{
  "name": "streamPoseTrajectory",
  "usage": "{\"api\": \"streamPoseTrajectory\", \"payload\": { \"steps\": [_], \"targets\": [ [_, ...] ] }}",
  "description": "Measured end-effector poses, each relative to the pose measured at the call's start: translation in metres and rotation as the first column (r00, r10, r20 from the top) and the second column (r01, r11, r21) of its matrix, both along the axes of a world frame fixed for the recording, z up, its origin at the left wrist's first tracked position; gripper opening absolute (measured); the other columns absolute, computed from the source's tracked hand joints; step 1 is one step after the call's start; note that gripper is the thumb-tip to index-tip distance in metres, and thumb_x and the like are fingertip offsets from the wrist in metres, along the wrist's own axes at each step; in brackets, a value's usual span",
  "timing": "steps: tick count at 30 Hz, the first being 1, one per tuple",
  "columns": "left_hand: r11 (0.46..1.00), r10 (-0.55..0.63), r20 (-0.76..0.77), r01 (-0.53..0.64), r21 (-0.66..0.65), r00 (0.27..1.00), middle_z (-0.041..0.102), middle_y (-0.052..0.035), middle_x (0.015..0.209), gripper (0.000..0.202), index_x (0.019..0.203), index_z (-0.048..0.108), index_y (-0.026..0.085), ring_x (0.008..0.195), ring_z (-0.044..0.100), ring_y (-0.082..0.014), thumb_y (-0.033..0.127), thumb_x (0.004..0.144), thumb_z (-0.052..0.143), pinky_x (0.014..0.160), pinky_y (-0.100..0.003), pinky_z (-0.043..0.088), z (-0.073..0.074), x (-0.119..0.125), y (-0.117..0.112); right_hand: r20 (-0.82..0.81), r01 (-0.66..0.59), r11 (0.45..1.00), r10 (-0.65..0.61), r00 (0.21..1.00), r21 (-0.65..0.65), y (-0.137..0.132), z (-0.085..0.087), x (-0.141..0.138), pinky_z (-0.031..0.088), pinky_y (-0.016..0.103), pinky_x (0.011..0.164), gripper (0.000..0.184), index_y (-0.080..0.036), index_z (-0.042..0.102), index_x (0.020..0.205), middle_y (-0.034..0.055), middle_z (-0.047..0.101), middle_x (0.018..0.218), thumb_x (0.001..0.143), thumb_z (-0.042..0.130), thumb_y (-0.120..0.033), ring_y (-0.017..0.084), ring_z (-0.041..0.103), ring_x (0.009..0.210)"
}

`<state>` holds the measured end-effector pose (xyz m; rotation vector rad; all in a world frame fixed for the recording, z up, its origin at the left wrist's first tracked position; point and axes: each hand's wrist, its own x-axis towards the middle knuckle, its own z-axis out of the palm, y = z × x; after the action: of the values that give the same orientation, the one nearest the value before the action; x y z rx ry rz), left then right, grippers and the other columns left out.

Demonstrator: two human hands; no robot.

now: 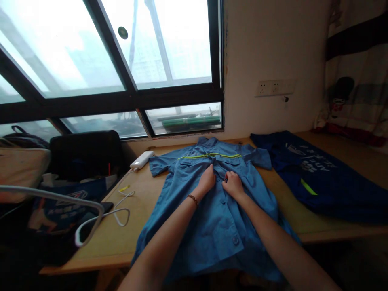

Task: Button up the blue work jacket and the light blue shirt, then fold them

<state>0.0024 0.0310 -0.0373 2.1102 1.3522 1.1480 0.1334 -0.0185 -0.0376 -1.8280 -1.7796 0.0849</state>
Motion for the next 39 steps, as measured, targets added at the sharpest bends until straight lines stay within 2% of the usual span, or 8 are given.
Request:
{"api": "streamPoseTrajectory", "payload": {
  "steps": [5,9,11,14,17,20,25,39],
  "targets": [
    [0.999,-0.055,-0.246,0.053,-0.012,0.968,0.058,-0.0063,0.089,0.017,0.088,0.06,0.017,0.084,0.053,-0.0173,0.019,0.073,0.053,0.078,-0.03,0.039,-0.003,-0.004,-0.029,-0.004,0.064,0.981,-0.065,0.998,-0.182,-0.001,0.007,0.001,0.039,0.028,0.067,0.02,-0.01,0.061,0.081,0.0145,0.061,0.084,0.066,0.05,-0.018,0.022,0.057,0.079],
    [0.997,-0.065,-0.238,0.054,-0.055,0.969,0.058,-0.0029,0.078,0.012,0.08,0.06,0.016,0.07,0.053,-0.0139,0.02,0.068,0.058,0.065,-0.025,0.04,-0.004,-0.006,-0.032,-0.355,-0.161,0.94,0.046,0.934,-0.301,0.004,0.012,0.007,0.039,0.024,0.059,0.009,-0.013,0.063,0.063,0.006,0.062,0.063,0.06,0.055,-0.017,0.019,0.058,0.068],
    [0.996,-0.055,-0.195,0.039,-0.085,0.979,0.059,-0.0014,0.072,0.009,0.074,0.059,0.016,0.066,0.053,-0.0133,0.019,0.065,0.06,0.062,-0.024,0.04,-0.004,-0.007,-0.03,-0.658,-0.333,0.894,0.058,0.751,-0.3,0.004,0.015,0.011,0.039,0.023,0.054,0.007,-0.014,0.062,0.06,0.0017,0.059,0.054,0.06,0.055,-0.018,0.015,0.056,0.059],
    [0.975,-0.072,-0.036,0.063,-0.211,0.997,0.059,-0.0004,0.063,0.006,0.067,0.058,0.015,0.06,0.054,-0.0124,0.018,0.063,0.061,0.058,-0.023,0.04,0.001,-0.01,-0.028,-0.932,-0.521,0.835,0.026,0.362,-0.179,0.002,0.019,0.013,0.041,0.022,0.054,0.006,-0.014,0.061,0.062,0.0008,0.059,0.055,0.061,0.056,-0.019,0.013,0.055,0.055],
    [0.853,-0.079,0.247,0.194,-0.484,0.966,0.059,-0.0019,0.057,0.01,0.063,0.056,0.013,0.052,0.055,-0.0116,0.022,0.067,0.059,0.051,-0.022,0.042,0.008,-0.013,-0.03,-0.982,-0.572,0.81,-0.024,0.189,-0.13,-0.001,0.021,0.01,0.043,0.022,0.056,0.004,-0.014,0.059,0.06,0.002,0.061,0.057,0.06,0.056,-0.016,0.012,0.055,0.056],
    [0.683,0.0,0.468,0.342,-0.645,0.884,0.063,-0.0056,0.06,0.016,0.066,0.057,0.011,0.053,0.059,-0.0122,0.026,0.067,0.062,0.053,-0.022,0.046,0.012,-0.018,-0.032,-0.98,-0.544,0.821,-0.081,0.182,-0.169,-0.001,0.018,0.005,0.043,0.022,0.054,0.004,-0.014,0.059,0.057,0.0016,0.06,0.054,0.06,0.055,-0.015,0.012,0.055,0.055],
    [0.563,0.081,0.629,0.485,-0.669,0.773,0.066,-0.0102,0.072,0.018,0.074,0.058,0.009,0.065,0.063,-0.0151,0.02,0.063,0.068,0.06,-0.022,0.05,0.01,-0.028,-0.029,-0.971,-0.446,0.865,-0.169,0.171,-0.229,0.002,0.011,0.004,0.04,0.02,0.049,0.006,-0.015,0.058,0.053,-0.0013,0.058,0.05,0.058,0.055,-0.014,0.01,0.051,0.048],
    [0.529,0.095,0.716,0.575,-0.624,0.691,0.066,-0.0112,0.076,0.016,0.078,0.059,0.009,0.073,0.064,-0.0176,0.015,0.064,0.066,0.065,-0.022,0.052,0.005,-0.036,-0.023,-0.968,-0.435,0.869,-0.164,0.192,-0.234,-0.002,0.014,0.005,0.038,0.02,0.047,0.006,-0.015,0.06,0.053,-0.0005,0.059,0.052,0.057,0.056,-0.016,0.009,0.05,0.047]
  ]
}}
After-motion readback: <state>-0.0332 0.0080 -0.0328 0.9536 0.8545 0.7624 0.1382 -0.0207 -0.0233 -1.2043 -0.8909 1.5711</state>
